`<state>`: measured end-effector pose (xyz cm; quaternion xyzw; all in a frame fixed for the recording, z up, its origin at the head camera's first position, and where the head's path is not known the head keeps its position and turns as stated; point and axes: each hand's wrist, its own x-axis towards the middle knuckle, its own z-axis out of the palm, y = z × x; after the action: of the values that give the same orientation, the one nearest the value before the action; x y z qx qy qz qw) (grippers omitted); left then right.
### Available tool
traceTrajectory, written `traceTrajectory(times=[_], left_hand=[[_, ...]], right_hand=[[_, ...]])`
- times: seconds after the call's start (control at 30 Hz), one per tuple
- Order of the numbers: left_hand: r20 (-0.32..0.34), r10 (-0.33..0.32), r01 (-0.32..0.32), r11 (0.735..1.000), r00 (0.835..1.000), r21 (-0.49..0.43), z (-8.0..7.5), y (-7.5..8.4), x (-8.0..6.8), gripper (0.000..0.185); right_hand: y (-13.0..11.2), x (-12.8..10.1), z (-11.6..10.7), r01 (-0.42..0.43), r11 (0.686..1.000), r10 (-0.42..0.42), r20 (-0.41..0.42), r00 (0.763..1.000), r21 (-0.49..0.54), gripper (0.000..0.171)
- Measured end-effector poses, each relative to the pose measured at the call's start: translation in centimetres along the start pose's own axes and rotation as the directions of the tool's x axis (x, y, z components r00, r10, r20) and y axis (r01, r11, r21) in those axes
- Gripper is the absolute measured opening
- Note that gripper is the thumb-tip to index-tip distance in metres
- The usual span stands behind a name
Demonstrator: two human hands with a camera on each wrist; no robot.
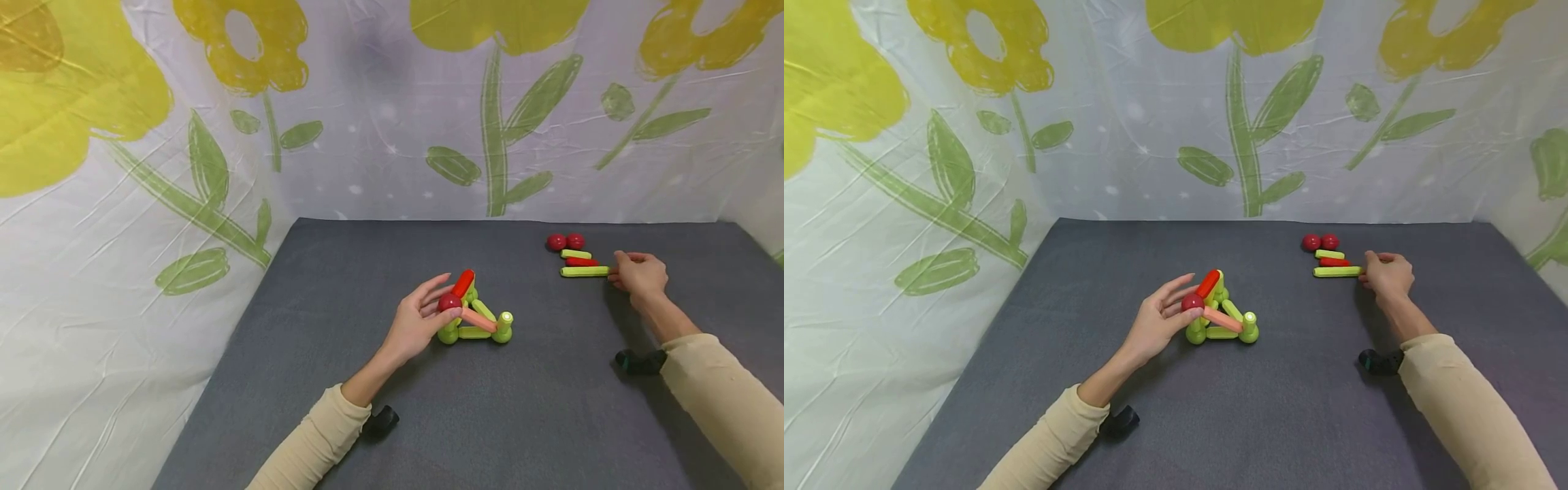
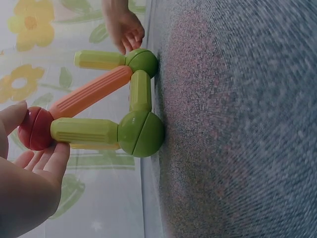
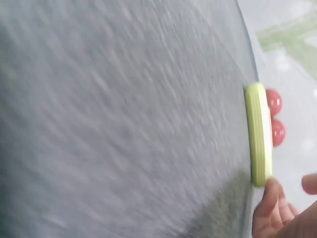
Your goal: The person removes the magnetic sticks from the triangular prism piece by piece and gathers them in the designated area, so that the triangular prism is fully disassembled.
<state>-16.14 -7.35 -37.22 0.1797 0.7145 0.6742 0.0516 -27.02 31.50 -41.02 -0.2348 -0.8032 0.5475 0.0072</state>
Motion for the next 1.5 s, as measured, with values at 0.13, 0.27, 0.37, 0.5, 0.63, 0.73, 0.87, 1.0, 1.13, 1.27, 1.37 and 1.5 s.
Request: traceTrajectory(times=[0.13,0.27,0.37,0.5,0.63,0.73,0.87,1.0,1.13,1.27,1.37,1.5], left_hand=[[-0.001,-0.016,0.016,1.000,1.000,0.006,0.0,0.0,0.0,0.060],[-0.003,-0.026,0.026,1.000,1.000,0.004,0.0,0.1,0.0,0.060],[-0.008,-0.025,0.025,1.000,1.000,0.003,0.0,0.2,0.0,0.059],[-0.015,-0.027,0.027,1.000,1.000,0.011,0.0,0.3,0.0,0.059],[-0.012,-0.023,0.023,1.000,1.000,0.019,0.0,0.4,0.0,0.059],[-0.009,-0.019,0.019,1.000,1.000,0.022,0.0,0.4,0.0,0.059],[-0.004,-0.017,0.017,1.000,1.000,0.017,-0.1,0.3,-0.1,0.059],[-0.004,-0.019,0.019,1.000,1.000,0.016,-0.1,0.3,-0.1,0.059],[-0.007,-0.018,0.018,1.000,1.000,0.016,0.0,0.3,-0.1,0.059],[-0.003,-0.017,0.017,1.000,1.000,0.014,0.0,0.3,-0.1,0.059],[-0.002,-0.012,0.012,1.000,1.000,0.013,0.0,0.3,-0.1,0.059],[0.001,-0.008,0.008,1.000,1.000,0.015,-0.1,0.2,-0.1,0.058]], right_hand=[[0.2,0.9,-0.1,0.093,0.986,-0.101,-0.050,0.994,-0.141,0.066],[0.4,1.8,0.3,0.154,0.969,-0.169,-0.063,0.984,-0.193,0.064],[0.3,2.3,0.8,0.274,0.936,-0.283,-0.010,0.959,-0.223,0.064],[0.0,3.0,1.4,0.468,0.851,-0.447,0.139,0.884,-0.240,0.064],[-0.3,3.3,1.7,0.566,0.790,-0.513,0.254,0.820,-0.236,0.062],[-0.5,3.4,2.0,0.577,0.783,-0.500,0.316,0.806,-0.233,0.062],[-0.5,3.6,2.2,0.575,0.779,-0.472,0.371,0.800,-0.250,0.061],[-0.4,3.7,2.3,0.590,0.769,-0.477,0.394,0.786,-0.246,0.059],[-0.1,3.8,2.2,0.603,0.768,-0.494,0.398,0.773,-0.217,0.057],[-0.1,3.8,2.2,0.594,0.779,-0.493,0.390,0.778,-0.200,0.057],[-0.1,3.8,2.2,0.582,0.790,-0.485,0.383,0.786,-0.195,0.058],[-0.2,3.7,2.2,0.574,0.796,-0.481,0.373,0.793,-0.193,0.058]])
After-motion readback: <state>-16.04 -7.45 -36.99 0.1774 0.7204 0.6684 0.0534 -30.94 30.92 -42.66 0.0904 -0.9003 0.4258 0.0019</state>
